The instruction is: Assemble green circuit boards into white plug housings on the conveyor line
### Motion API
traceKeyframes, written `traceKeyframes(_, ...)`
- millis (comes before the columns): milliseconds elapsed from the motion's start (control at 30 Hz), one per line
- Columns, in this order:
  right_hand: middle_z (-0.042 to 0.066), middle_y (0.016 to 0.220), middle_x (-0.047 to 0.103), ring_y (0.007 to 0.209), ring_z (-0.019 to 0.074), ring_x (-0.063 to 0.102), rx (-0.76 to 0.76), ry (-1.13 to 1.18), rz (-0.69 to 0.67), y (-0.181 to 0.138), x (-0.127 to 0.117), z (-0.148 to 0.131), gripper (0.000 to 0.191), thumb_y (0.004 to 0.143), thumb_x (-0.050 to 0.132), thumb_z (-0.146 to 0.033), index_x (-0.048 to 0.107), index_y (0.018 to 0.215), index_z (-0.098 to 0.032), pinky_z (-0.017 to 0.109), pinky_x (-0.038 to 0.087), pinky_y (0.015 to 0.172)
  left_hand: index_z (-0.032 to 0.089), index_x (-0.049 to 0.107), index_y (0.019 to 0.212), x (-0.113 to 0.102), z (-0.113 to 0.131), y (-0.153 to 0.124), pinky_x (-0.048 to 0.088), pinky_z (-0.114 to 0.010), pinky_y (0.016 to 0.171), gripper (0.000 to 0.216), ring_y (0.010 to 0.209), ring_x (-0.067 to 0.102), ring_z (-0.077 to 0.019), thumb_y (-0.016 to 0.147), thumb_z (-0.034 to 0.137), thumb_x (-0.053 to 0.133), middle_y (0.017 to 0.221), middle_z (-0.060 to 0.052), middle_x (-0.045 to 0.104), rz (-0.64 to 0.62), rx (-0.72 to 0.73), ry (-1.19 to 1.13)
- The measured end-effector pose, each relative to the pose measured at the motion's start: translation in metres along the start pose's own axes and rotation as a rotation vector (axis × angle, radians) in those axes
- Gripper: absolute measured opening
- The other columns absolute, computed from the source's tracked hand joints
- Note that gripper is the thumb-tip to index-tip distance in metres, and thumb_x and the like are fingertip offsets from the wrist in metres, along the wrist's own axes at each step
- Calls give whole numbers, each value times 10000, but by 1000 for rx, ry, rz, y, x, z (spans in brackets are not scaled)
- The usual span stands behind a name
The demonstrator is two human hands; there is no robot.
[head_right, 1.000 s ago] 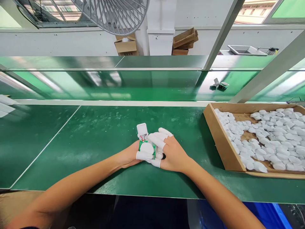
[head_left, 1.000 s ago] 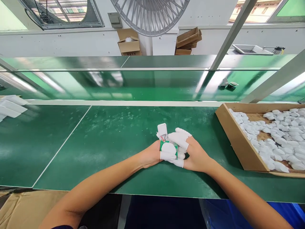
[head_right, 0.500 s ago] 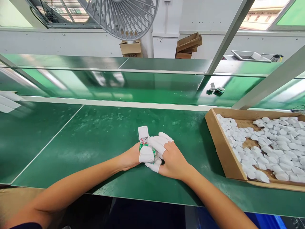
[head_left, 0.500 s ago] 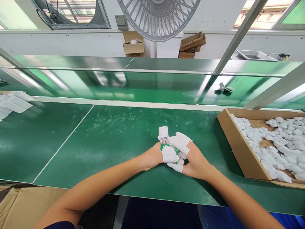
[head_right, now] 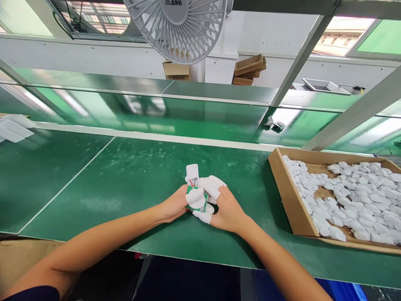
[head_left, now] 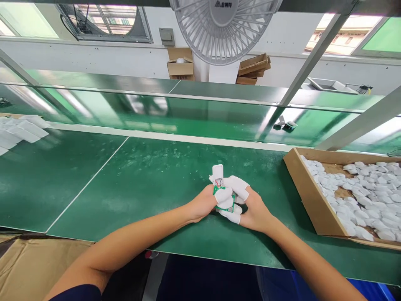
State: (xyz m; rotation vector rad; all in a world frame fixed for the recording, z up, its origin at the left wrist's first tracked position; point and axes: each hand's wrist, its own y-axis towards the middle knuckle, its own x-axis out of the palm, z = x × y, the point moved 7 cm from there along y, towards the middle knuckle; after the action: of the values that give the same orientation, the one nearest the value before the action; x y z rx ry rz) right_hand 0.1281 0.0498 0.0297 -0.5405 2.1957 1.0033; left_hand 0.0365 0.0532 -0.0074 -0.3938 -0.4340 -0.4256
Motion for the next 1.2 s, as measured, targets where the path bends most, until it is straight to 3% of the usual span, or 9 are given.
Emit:
traceKeyframes(167, 101, 1227, 556, 1141, 261, 507, 68, 169, -1, 0, 3, 10, 676, 697, 715, -332, 425, 1302, -253, 424, 369, 1003, 145, 608, 1052, -1, -6, 0, 477, -241, 595, 516, 744, 645, -183, 688, 505, 673, 886, -100, 689, 10, -44, -32)
traceKeyframes(367, 96, 1225, 565, 1117, 258, 520, 205, 298, -2, 3, 4, 22, 666, 590, 779, -383, 550, 1197, -232, 386, 389, 981, 167, 528, 1169, -14, -12, 4, 500, -318, 693, 548, 859, 631, -226, 745, 502, 613, 982, -115, 666, 49, -104, -41)
traceKeyframes(433, 87, 1175, 599, 1069, 255, 554, 272, 383, 40, 3, 5, 28, 636, 572, 782, -394, 583, 1153, -229, 385, 418, 949, 193, 489, 1214, -8, -10, 5, 510, -366, 692, 574, 876, 624, -242, 777, 563, 526, 1016, -124, 650, -129, -136, -92)
traceKeyframes(500, 79, 1080, 644, 977, 241, 607, 353, 489, 121, 4, 6, 39, 586, 618, 744, -427, 580, 1141, -219, 386, 471, 882, 221, 436, 1263, 0, -5, 4, 515, -400, 690, 633, 913, 614, -258, 782, 632, 441, 1070, -135, 623, -393, -152, -158)
traceKeyframes(600, 79, 1000, 662, 879, 216, 647, 488, 657, 285, 14, 5, 72, 474, 767, 607, -462, 545, 1155, -198, 376, 524, 781, 234, 384, 1295, -11, -2, 10, 517, -385, 652, 672, 911, 618, -256, 785, 672, 367, 1075, -141, 608, -484, -147, -225)
traceKeyframes(733, 82, 1008, 635, 808, 179, 642, 650, 828, 486, 47, -3, 135, 336, 891, 477, -394, 544, 1118, -156, 355, 536, 704, 227, 398, 1257, -31, -14, 28, 498, -334, 606, 677, 879, 638, -253, 769, 696, 359, 1056, -133, 617, -404, -223, -343)
traceKeyframes(900, 74, 1094, 572, 898, 178, 596, 777, 958, 677, 110, -14, 191, 289, 897, 516, -306, 526, 1135, -144, 365, 517, 750, 179, 506, 1176, -45, -31, 40, 446, -251, 592, 678, 862, 662, -247, 703, 664, 529, 1036, -124, 641, -380, -302, -304)
traceKeyframes(1033, 76, 1107, 566, 912, 183, 593, 824, 1045, 686, 156, -2, 192, 292, 895, 520, -299, 523, 1143, -145, 371, 516, 758, 221, 523, 1194, -45, -30, 38, 458, -303, 691, 590, 950, 634, -254, 728, 578, 578, 1102, -119, 632, -399, -307, -273)
traceKeyframes(1200, 64, 1034, 604, 839, 157, 617, 725, 1129, 573, 192, 12, 163, 262, 897, 522, -293, 546, 1104, -133, 335, 533, 710, 370, 423, 1307, -44, -20, 26, 466, -399, 748, 668, 1084, 564, -314, 690, 515, 633, 1185, -78, 619, -332, -351, -242)
